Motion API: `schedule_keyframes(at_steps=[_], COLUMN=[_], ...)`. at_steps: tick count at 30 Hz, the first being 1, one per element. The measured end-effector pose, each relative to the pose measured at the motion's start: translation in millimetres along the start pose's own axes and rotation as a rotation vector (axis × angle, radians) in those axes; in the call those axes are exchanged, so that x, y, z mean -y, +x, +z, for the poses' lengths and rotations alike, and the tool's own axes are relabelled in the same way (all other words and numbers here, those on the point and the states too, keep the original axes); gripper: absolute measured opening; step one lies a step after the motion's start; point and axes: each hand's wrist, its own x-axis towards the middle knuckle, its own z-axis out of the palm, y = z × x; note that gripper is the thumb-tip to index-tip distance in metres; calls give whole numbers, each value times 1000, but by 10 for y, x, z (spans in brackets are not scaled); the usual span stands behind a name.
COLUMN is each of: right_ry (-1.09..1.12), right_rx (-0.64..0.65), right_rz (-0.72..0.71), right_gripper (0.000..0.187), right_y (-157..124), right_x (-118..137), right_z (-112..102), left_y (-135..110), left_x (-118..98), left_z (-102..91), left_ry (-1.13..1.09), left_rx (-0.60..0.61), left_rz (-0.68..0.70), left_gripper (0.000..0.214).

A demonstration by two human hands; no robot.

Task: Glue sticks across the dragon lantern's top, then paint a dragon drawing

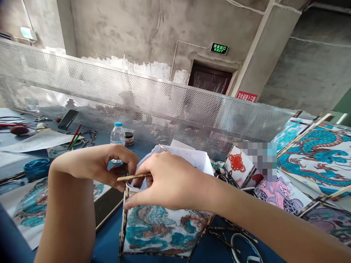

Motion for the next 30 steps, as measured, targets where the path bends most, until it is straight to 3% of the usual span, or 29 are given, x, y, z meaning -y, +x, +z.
schedule_keyframes(at_steps=[13,18,30], right_ry=[18,22,48], right_rx=[8,-61,-48], right_rz=[-2,-29,-27], right_gripper=[12,15,19], right_y=[4,-3,6], right_x=[0,25,13], right_z=[29,21,12], left_y=[10,14,13], left_x=[-22,-18,-59], left_z=[0,0,12], left_ry=[-19,-18,9], left_rx=[30,17,8], left_rz=[12,66,31], left_gripper=[17,21,21])
